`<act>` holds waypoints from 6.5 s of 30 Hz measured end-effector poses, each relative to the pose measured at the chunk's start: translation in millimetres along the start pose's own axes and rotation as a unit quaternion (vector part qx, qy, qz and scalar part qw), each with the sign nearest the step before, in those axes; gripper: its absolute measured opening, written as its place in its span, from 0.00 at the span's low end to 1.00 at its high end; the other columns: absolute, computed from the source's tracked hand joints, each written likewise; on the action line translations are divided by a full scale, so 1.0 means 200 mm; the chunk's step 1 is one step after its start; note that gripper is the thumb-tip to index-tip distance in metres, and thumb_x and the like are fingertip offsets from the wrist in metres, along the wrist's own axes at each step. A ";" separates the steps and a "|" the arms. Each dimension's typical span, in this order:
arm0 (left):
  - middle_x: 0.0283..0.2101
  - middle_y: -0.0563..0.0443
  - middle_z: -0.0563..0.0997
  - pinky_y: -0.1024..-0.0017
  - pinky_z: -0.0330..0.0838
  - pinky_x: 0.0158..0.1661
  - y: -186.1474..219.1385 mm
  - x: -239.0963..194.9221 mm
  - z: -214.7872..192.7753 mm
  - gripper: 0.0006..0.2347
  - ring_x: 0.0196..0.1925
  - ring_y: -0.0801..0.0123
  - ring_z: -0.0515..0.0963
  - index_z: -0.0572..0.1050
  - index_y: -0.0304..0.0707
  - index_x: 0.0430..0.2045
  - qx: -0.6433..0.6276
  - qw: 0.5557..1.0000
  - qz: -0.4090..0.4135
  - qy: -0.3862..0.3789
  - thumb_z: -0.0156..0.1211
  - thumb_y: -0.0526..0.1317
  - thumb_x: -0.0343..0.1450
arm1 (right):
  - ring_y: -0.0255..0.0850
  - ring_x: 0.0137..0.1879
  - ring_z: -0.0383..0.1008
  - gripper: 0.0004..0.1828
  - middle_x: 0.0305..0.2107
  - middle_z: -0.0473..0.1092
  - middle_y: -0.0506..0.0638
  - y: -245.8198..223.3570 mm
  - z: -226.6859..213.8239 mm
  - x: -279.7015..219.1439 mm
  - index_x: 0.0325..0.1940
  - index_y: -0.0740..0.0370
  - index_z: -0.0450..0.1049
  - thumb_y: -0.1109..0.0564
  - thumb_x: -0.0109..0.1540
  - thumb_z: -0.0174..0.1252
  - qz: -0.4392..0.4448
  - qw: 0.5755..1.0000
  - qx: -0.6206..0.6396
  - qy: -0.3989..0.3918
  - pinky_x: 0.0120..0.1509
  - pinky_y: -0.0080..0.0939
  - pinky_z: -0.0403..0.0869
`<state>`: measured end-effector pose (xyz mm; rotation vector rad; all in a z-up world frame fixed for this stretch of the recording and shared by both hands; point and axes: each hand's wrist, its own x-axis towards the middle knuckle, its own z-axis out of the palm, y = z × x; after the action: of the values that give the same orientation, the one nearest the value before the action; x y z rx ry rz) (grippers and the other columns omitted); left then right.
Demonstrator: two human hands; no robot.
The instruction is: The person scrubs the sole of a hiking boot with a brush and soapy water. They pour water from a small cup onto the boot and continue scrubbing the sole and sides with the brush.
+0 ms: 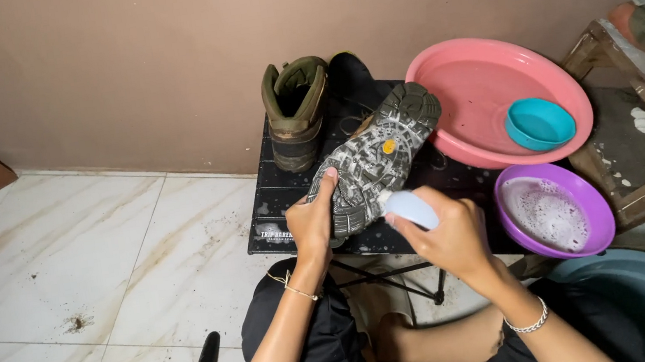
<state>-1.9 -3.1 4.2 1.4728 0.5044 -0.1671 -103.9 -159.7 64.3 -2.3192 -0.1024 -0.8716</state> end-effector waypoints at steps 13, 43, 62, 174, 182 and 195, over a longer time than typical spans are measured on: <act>0.45 0.34 0.84 0.63 0.71 0.53 0.06 -0.09 0.05 0.32 0.58 0.53 0.79 0.82 0.29 0.38 -0.025 1.000 -0.009 0.005 0.70 0.63 0.55 | 0.46 0.16 0.69 0.09 0.09 0.66 0.55 0.05 -0.02 0.09 0.27 0.57 0.79 0.53 0.51 0.71 0.028 1.000 0.003 0.002 0.22 0.39 0.63; 0.38 0.36 0.82 0.63 0.75 0.44 0.05 -0.19 0.13 0.29 0.48 0.57 0.81 0.81 0.28 0.39 -0.092 0.995 -0.011 -0.033 0.68 0.61 0.60 | 0.56 0.24 0.76 0.11 0.13 0.70 0.56 0.08 0.08 -0.04 0.32 0.53 0.79 0.49 0.51 0.72 -0.007 0.994 -0.102 0.049 0.26 0.46 0.71; 0.45 0.47 0.84 0.70 0.76 0.40 0.11 -0.23 0.11 0.25 0.42 0.66 0.82 0.70 0.38 0.46 -0.206 0.952 -0.137 -0.178 0.57 0.57 0.64 | 0.49 0.25 0.75 0.16 0.23 0.76 0.52 0.11 0.10 -0.05 0.41 0.58 0.79 0.47 0.57 0.71 -0.123 0.969 -0.188 0.097 0.29 0.47 0.70; 0.56 0.34 0.69 0.50 0.76 0.48 -0.12 0.01 0.05 0.30 0.58 0.45 0.74 0.65 0.38 0.52 -0.166 0.954 -0.117 -0.222 0.62 0.62 0.67 | 0.55 0.28 0.80 0.13 0.13 0.73 0.55 0.10 0.18 0.03 0.28 0.48 0.76 0.42 0.48 0.68 -0.094 0.975 -0.058 -0.194 0.33 0.50 0.75; 0.54 0.34 0.71 0.50 0.78 0.45 -0.04 -0.03 0.02 0.30 0.53 0.49 0.77 0.66 0.39 0.52 -0.187 0.946 -0.125 -0.232 0.65 0.60 0.66 | 0.54 0.28 0.80 0.15 0.11 0.71 0.54 0.07 0.24 0.15 0.32 0.45 0.76 0.39 0.49 0.67 -0.103 0.972 -0.142 -0.158 0.33 0.52 0.74; 0.50 0.37 0.72 0.54 0.79 0.39 -0.19 0.14 0.07 0.26 0.50 0.52 0.77 0.67 0.39 0.51 -0.190 0.946 -0.118 -0.235 0.65 0.56 0.68 | 0.51 0.25 0.79 0.14 0.10 0.71 0.52 0.13 0.30 0.01 0.30 0.43 0.73 0.40 0.48 0.67 -0.215 0.947 -0.088 -0.223 0.33 0.45 0.74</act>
<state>9.5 -15.4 -42.1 0.9477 0.2988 -0.5658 -61.5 -143.8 17.4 -2.6770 -0.7778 -0.5473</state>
